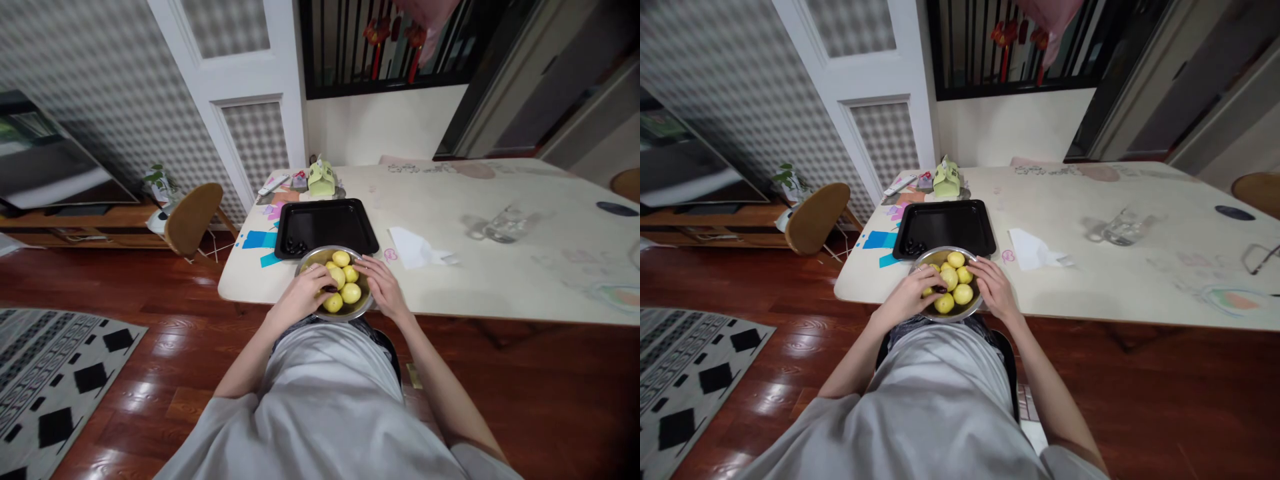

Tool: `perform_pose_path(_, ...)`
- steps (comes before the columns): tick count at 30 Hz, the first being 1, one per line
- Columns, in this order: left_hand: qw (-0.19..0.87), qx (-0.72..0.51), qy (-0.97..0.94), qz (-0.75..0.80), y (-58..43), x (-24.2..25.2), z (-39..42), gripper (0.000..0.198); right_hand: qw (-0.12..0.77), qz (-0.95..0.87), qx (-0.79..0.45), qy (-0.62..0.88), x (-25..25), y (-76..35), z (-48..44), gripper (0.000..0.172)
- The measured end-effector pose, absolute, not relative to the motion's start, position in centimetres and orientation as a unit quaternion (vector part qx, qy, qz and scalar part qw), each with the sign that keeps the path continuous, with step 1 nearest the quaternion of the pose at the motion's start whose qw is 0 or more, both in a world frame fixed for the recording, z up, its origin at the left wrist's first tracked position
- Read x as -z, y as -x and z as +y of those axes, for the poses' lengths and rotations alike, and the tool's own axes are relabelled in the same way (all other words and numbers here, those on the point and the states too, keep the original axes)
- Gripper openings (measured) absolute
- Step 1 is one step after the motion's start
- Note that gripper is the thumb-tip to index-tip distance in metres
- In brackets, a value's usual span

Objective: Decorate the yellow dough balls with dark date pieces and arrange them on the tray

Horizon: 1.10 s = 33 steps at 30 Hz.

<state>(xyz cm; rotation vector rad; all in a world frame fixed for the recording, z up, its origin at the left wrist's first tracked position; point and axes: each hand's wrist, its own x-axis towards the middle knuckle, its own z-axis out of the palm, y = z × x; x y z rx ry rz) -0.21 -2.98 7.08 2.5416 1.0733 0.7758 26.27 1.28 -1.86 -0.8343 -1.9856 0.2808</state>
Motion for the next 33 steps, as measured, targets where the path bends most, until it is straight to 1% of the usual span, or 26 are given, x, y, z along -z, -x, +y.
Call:
perform_pose_path(4,0.140,-0.249,-0.886,0.366,0.0,-6.7,-2.9,0.017,0.464,-0.809,-0.116,0.343,1.9,-26.2,1.2,0.041)
perform_pose_path(9,0.153,-0.247,-0.885,0.363,0.3,-6.7,-3.0,0.029,0.467,-0.809,-0.113,0.339,1.8,-26.2,1.2,0.041)
perform_pose_path(13,0.150,-0.279,-0.877,0.362,1.4,-7.0,-2.5,0.029,0.468,-0.808,-0.112,0.340,1.7,-26.2,1.2,0.040)
perform_pose_path(17,0.091,-0.360,-0.826,0.425,3.7,-6.4,-0.2,0.026,0.473,-0.807,-0.114,0.335,1.7,-26.2,1.2,0.039)
perform_pose_path(19,0.052,-0.377,-0.792,0.477,5.0,-5.4,1.6,0.028,0.471,-0.807,-0.116,0.337,1.8,-26.2,1.2,0.040)
perform_pose_path(22,0.032,-0.335,-0.764,0.550,6.5,-3.5,4.2,0.030,0.468,-0.806,-0.117,0.344,1.8,-26.2,1.2,0.040)
perform_pose_path(26,0.021,-0.275,-0.751,0.599,7.1,-1.8,6.7,0.037,0.466,-0.806,-0.118,0.344,1.9,-26.2,1.2,0.040)
perform_pose_path(29,0.011,-0.251,-0.746,0.617,7.2,-1.5,8.4,0.042,0.467,-0.805,-0.119,0.346,1.8,-26.2,1.1,0.040)
perform_pose_path(33,0.036,-0.173,-0.753,0.634,7.4,-2.1,10.7,0.041,0.467,-0.804,-0.121,0.348,1.7,-26.2,1.1,0.041)
